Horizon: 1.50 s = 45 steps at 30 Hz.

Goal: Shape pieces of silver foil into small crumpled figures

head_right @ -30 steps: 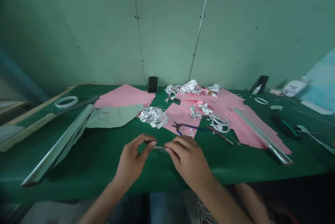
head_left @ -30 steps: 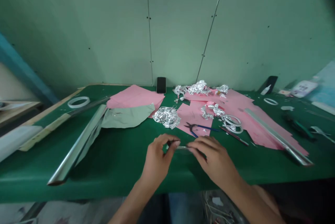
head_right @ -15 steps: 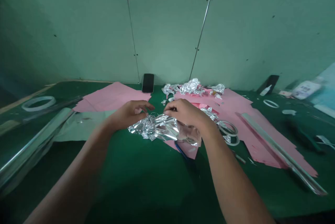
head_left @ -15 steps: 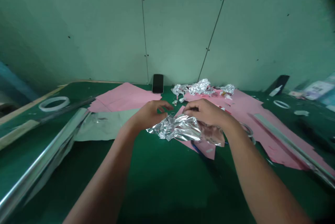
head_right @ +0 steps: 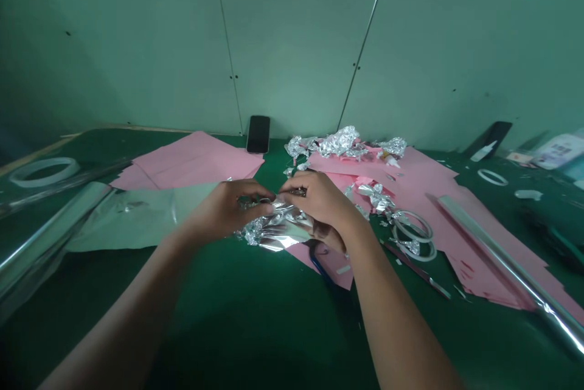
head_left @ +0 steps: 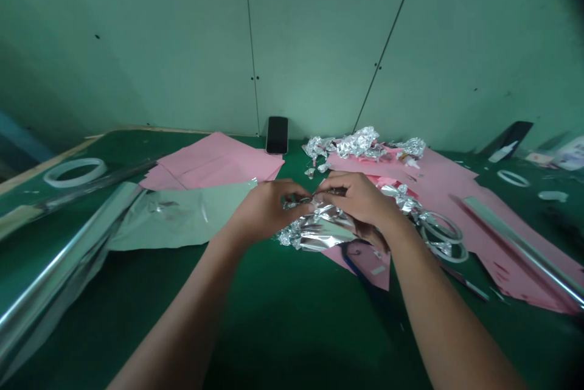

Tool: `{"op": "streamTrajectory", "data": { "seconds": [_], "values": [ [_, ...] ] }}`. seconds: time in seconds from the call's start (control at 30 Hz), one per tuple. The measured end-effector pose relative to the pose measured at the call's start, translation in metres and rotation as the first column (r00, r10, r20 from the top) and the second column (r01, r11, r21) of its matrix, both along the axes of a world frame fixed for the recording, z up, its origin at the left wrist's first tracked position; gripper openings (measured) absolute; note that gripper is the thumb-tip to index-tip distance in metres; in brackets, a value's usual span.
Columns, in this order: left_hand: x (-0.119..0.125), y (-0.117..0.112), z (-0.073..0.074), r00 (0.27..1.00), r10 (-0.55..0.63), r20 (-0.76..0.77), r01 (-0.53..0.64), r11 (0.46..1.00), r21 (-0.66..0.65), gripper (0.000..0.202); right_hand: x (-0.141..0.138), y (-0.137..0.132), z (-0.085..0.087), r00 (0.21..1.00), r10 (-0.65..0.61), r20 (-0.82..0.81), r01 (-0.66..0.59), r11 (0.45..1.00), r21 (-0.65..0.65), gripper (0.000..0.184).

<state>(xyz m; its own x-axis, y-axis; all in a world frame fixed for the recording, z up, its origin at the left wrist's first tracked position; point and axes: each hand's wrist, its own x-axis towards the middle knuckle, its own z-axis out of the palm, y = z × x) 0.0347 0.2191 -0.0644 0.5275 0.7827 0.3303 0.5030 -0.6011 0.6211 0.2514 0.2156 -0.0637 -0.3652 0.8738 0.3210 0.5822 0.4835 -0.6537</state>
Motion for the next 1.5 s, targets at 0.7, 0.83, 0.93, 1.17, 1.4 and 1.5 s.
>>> {"op": "streamTrajectory", "data": {
  "seconds": [0.7, 0.83, 0.93, 1.17, 1.4, 1.5],
  "values": [
    [0.001, 0.004, -0.010, 1.000, 0.030, 0.006, -0.031, 0.996, 0.080, 0.009, -0.016, -0.019, -0.004, 0.902, -0.204, 0.381, -0.065, 0.808, 0.586, 0.009],
    [0.001, 0.002, -0.005, 0.959, 0.248, 0.135, -0.260, 0.962, 0.081, 0.013, -0.033, -0.031, -0.002, 0.924, -0.353, 0.149, 0.130, 0.655, 0.745, 0.015],
    [0.001, -0.002, 0.001, 0.841, 0.446, 0.307, -0.470, 0.882, 0.008, 0.016, -0.047, -0.036, -0.007, 0.941, -0.333, 0.053, 0.208, 0.698, 0.686, 0.016],
    [0.004, -0.007, 0.001, 0.756, 0.457, 0.469, -0.325, 0.884, -0.336, 0.022, -0.047, -0.019, -0.023, 0.913, -0.368, -0.178, 0.399, 0.895, 0.198, 0.040],
    [0.008, -0.007, -0.009, 0.761, 0.321, 0.564, -0.070, 0.905, -0.420, 0.025, -0.031, -0.008, -0.019, 0.796, -0.257, -0.548, 0.115, 0.953, -0.279, 0.027],
    [0.009, -0.007, -0.008, 0.758, 0.314, 0.571, -0.027, 0.891, -0.454, 0.025, -0.024, -0.006, -0.018, 0.774, -0.262, -0.577, 0.103, 0.951, -0.293, 0.023]
  ]
}}
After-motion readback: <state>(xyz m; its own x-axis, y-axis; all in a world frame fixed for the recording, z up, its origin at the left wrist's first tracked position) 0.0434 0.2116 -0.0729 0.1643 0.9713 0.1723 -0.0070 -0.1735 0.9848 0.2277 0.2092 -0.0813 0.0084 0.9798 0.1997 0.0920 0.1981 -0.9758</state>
